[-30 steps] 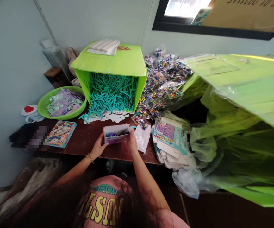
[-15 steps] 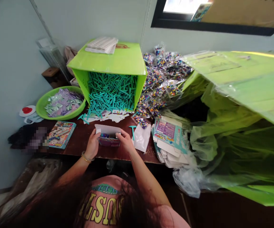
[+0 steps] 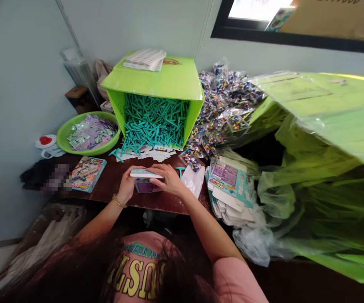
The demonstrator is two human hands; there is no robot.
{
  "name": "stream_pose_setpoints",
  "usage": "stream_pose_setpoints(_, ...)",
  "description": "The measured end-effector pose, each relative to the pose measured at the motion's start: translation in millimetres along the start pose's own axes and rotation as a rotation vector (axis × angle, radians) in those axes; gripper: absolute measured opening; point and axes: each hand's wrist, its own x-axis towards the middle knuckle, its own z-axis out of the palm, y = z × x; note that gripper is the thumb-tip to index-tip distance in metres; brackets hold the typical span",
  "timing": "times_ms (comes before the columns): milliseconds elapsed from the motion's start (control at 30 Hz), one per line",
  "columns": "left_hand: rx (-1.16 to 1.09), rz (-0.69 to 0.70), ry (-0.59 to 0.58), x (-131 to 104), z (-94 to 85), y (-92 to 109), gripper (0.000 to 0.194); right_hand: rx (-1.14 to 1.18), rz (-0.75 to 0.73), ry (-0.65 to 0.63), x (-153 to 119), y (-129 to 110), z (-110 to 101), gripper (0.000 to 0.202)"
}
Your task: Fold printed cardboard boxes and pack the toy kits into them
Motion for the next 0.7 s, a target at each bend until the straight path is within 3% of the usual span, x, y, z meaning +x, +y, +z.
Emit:
stream_pose_setpoints(233,0.023,-0.005,0.005,-4,-1.3,-4,0.021,-0.284,0.04,0.067,0,-9,8,0.032)
stream_pose_setpoints(367,-0.038,0.008,-0.067,-5,-6.5,-7,0.03,-0.304,0.026,0.154,5,-10,12,0.026)
stream_pose_setpoints(467,-0.111,0.098,-0.144,-8,-13.4,-6,0.044,-0.257,-0.011,0.159,6,-12,11,0.029)
stream_pose_setpoints(567,0.098,0.25,-0.224,-9,-23.5,-2,0.048,-0.218,-0.029,0.143,7,-13,7,0.03)
stream_pose_setpoints(700,0.374,0.383,-0.229,-4,-37.1,-3,0.04,-0.211,-0.031,0.132,8,-12,6,0.027)
